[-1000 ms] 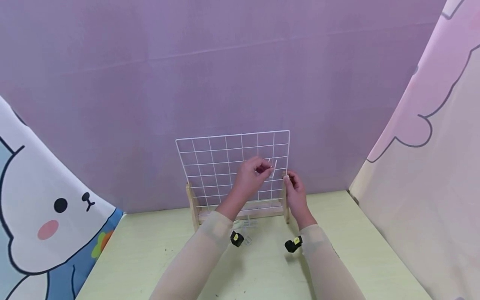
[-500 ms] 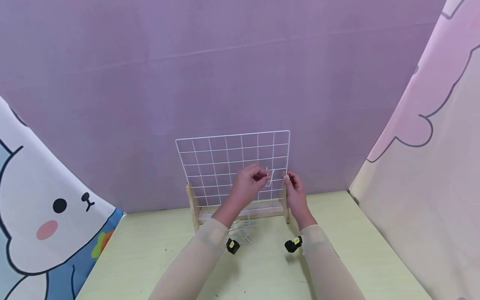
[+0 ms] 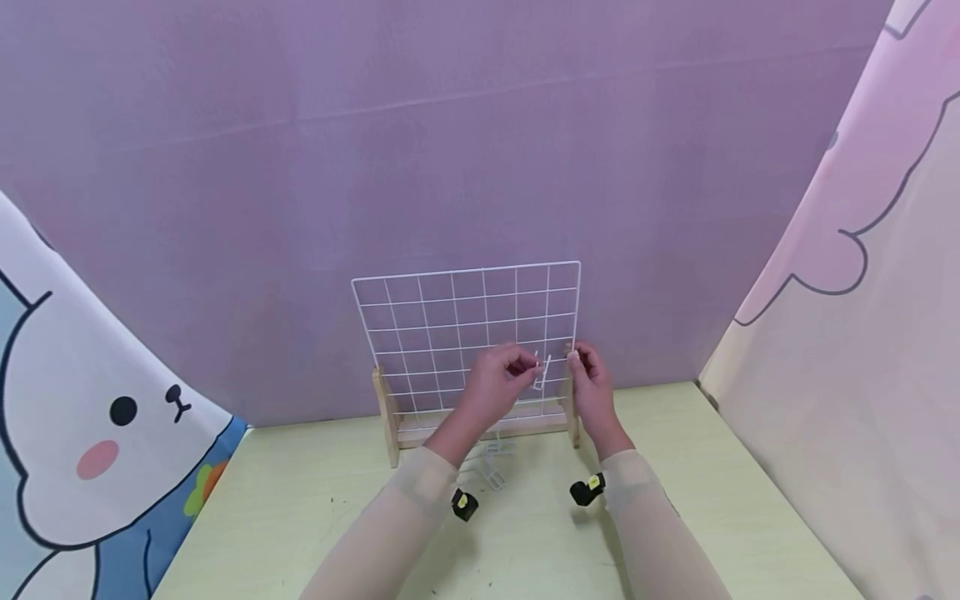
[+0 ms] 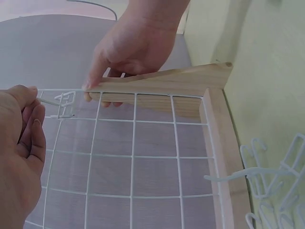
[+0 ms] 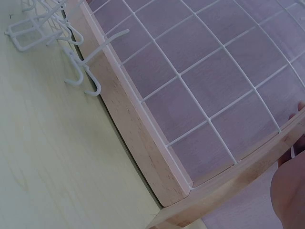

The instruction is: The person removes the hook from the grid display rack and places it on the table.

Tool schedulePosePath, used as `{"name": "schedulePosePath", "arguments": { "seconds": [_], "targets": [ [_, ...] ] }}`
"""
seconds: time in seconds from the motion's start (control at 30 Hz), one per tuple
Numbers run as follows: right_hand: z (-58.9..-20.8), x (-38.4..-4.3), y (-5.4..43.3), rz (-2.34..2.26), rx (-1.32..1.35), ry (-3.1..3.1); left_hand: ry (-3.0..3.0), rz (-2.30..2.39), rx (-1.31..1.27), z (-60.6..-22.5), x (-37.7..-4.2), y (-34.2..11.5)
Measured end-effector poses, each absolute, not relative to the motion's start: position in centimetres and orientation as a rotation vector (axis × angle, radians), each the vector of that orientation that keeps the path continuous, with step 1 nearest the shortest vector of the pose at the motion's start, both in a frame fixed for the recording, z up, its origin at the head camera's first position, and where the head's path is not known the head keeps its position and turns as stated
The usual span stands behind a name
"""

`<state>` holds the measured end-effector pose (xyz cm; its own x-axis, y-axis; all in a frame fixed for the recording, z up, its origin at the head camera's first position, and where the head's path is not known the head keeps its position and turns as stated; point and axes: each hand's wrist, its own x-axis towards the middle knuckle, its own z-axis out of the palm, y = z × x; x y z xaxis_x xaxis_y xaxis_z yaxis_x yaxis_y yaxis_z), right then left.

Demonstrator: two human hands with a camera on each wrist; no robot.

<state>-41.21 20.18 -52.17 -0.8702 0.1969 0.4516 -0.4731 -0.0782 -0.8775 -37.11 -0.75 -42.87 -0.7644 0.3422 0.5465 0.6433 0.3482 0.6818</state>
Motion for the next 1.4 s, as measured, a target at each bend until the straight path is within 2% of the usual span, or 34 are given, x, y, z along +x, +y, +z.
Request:
{"name": "schedulePosePath", "arguments": {
  "seconds": [1.4],
  "targets": [
    [-52.2, -41.2, 20.3, 2.008, 0.305, -1.746, -2.436, -1.326, -0.968, -47.5, -36.7, -2.3]
  ]
}}
